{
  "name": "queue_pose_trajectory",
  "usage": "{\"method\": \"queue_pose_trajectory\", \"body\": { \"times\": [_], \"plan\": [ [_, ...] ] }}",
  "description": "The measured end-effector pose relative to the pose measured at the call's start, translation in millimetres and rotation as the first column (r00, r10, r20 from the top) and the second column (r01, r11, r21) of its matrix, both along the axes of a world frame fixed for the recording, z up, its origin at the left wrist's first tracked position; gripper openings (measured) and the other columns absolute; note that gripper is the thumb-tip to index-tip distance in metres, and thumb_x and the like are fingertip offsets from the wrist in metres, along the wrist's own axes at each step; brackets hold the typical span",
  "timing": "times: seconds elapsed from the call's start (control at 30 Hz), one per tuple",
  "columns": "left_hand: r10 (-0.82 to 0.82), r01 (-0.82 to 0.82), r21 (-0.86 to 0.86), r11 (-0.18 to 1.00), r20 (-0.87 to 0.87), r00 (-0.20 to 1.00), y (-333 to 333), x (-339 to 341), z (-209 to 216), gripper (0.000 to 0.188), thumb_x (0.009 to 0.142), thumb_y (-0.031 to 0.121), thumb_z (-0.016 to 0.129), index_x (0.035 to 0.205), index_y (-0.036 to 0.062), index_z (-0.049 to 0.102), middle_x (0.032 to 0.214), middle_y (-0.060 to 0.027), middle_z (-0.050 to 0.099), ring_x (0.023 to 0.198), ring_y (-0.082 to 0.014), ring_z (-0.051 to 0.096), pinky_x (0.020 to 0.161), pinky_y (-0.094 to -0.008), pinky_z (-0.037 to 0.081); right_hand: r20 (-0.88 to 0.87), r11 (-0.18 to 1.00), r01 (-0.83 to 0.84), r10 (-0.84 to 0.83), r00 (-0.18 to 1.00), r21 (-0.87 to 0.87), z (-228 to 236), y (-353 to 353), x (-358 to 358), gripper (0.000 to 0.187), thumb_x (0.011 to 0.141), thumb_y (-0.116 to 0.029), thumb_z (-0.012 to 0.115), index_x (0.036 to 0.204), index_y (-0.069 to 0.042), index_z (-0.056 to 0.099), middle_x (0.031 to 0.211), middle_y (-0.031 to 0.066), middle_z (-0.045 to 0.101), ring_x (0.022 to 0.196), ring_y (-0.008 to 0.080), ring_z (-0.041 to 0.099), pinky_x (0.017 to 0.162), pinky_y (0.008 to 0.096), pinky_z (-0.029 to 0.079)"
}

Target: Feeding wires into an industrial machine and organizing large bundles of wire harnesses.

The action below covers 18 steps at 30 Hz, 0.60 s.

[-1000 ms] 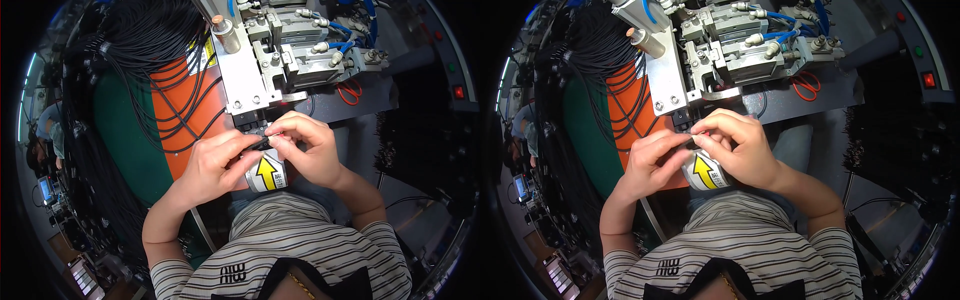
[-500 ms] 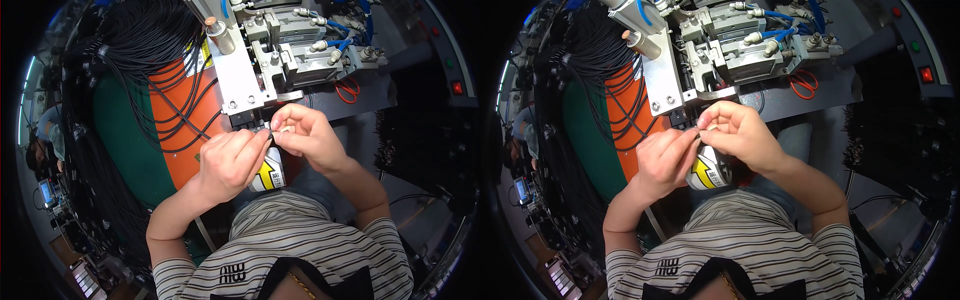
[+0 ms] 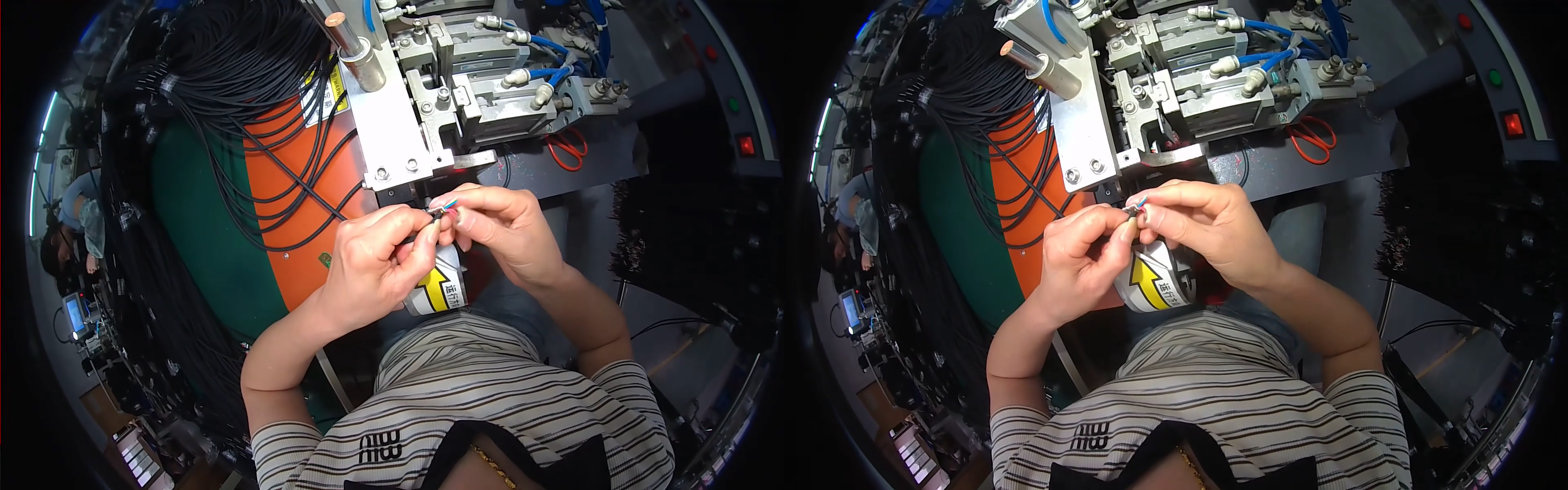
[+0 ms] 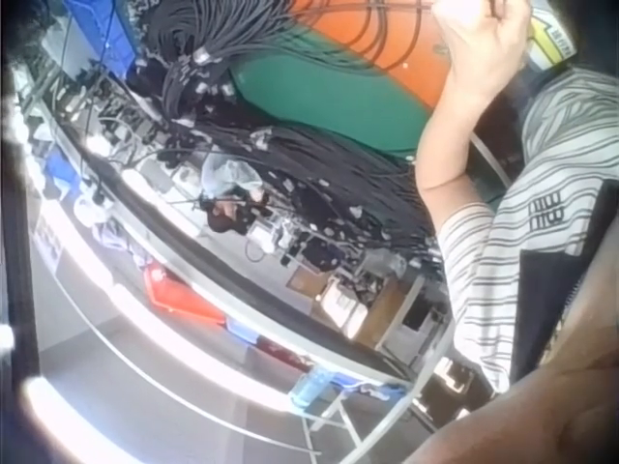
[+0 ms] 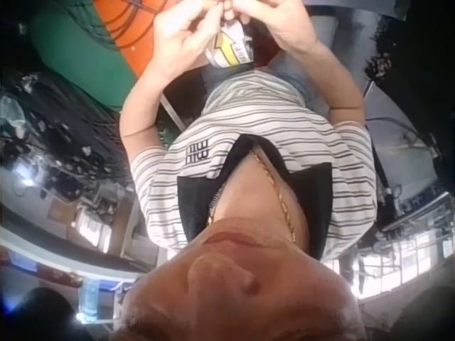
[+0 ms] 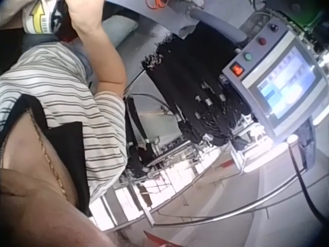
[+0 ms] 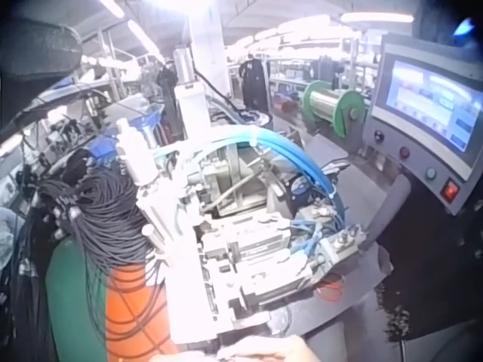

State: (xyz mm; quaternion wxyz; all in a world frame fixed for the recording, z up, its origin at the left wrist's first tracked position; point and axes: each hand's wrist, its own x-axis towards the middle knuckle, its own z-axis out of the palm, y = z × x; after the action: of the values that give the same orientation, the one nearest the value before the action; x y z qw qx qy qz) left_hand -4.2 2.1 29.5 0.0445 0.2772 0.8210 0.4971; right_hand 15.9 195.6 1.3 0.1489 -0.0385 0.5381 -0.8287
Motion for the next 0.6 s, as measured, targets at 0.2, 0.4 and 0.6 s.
{"method": "queue_pose_trajectory", "body": {
  "times": [0.2, 0.4, 0.6],
  "plan": [
    [-0.048, 0.037, 0.066, 0.997, 0.181, 0.982, -6, -6, 1, 0.007, 0.089, 0.004, 0.064, 0.087, -0.002, 0.064, 0.066, -0.0044, 0.057, 0.052, -0.0089, 0.047, 0.048, -0.0263, 0.038, 0.095, 0.988, -0.08, 0.093, 0.991, -0.131, -12, 6, -7, 0.02, 0.094, -0.007, 0.063, 0.111, 0.003, 0.069, 0.093, 0.0056, 0.07, 0.081, 0.0087, 0.065, 0.063, 0.0188, 0.047],
    [-0.182, 0.192, 0.017, 0.981, 0.416, 0.891, -15, -17, 9, 0.01, 0.092, 0.004, 0.058, 0.088, -0.003, 0.064, 0.075, -0.0054, 0.064, 0.067, -0.0096, 0.057, 0.062, -0.0251, 0.046, 0.0, 0.992, -0.116, 0.117, 0.993, 0.037, -5, 9, -14, 0.016, 0.093, -0.002, 0.064, 0.106, 0.003, 0.071, 0.093, 0.0087, 0.069, 0.072, 0.0091, 0.064, 0.056, 0.0185, 0.047],
    [-0.177, 0.195, 0.021, 0.981, 0.522, 0.834, -16, -18, 12, 0.013, 0.093, 0.005, 0.057, 0.086, -0.0029, 0.064, 0.074, -0.0044, 0.063, 0.067, -0.0079, 0.054, 0.061, -0.0243, 0.045, -0.111, 0.985, -0.081, 0.098, 0.989, 0.152, -5, 9, -13, 0.016, 0.091, 0.002, 0.064, 0.105, 0.003, 0.072, 0.094, 0.0095, 0.068, 0.065, 0.0088, 0.063, 0.052, 0.0177, 0.045]
  ]
}}
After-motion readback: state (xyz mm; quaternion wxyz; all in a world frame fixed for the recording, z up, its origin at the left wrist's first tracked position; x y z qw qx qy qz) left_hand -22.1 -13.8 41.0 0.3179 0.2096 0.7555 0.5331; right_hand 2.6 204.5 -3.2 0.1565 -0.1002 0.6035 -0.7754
